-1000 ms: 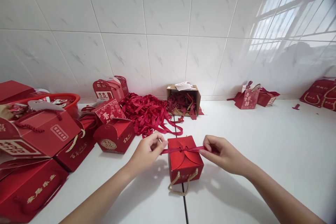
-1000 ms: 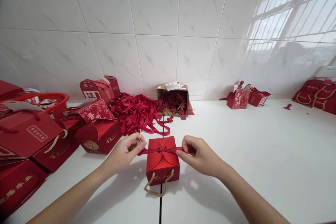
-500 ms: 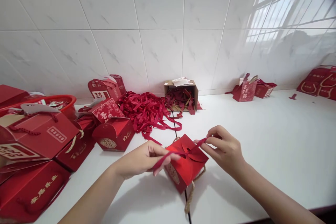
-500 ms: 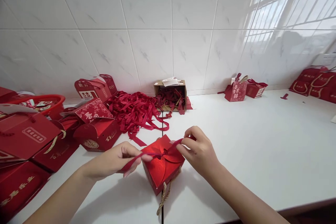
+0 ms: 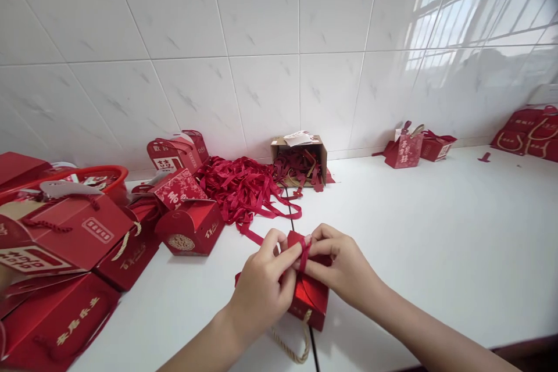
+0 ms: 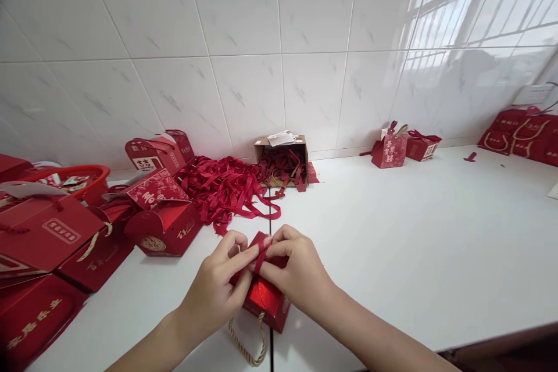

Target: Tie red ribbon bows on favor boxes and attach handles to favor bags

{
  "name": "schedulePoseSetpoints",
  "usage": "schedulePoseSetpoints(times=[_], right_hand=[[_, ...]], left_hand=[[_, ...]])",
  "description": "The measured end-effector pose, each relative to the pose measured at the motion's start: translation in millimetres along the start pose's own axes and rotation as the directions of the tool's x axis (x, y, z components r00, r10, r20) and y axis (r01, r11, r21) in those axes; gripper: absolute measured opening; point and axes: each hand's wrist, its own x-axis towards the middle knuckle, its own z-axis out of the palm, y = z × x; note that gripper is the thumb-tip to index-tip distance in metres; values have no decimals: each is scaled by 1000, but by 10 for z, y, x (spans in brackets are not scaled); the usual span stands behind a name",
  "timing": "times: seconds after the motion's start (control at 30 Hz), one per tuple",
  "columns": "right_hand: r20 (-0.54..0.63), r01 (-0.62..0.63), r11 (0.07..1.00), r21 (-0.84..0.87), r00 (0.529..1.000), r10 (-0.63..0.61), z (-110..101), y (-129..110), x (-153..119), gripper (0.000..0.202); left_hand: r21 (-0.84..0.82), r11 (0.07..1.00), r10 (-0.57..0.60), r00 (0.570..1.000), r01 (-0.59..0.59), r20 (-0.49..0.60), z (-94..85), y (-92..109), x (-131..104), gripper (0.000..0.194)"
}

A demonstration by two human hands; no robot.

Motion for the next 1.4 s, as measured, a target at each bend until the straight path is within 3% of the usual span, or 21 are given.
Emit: schedulePoseSetpoints(times=[0.17,0.37,0.57,0.73,0.87,1.0,1.07,1.13,1.23,1.4], right_hand=[[190,-67,998,23,980,61,-140,-50,131,11],[400,65,998,-9,915,-56,-241,39,296,17],[371,169,986,15,914,-162,-245,94,300,14],[309,167,980,-112,943,-125,-384,37,218,20],[267,229,929,-290,952,-151,-493,56,119,22],[211,334,824,-458,941,-264,-490,109,63,16],[178,360,763,-536,932,-315,-485,128,54,16],[157,366,714,-597,926,-343,-494,140,48,15],[147,361,674,-644,924,-354,-521,154,35,15],[155,365,674,-642,923,-353,-530,183,8,18]], left_hand=[[-100,993,72,997,-70,14,-24,-60,-24,38],[-242,956,187,980,-168,61,-97,-134,71,34],[-417,907,8,990,51,140,-86,-155,160,22],[-263,946,-157,977,190,144,-252,-193,170,12],[-138,968,-177,963,207,203,-398,-238,186,9],[-362,884,-164,920,297,355,-372,-258,244,11],[-387,865,-148,900,319,411,-358,-275,278,13],[-288,917,-147,906,275,397,-378,-293,296,19],[-16,986,-149,929,165,338,-445,-310,278,25],[285,958,-80,964,4,254,-498,-326,180,19]])
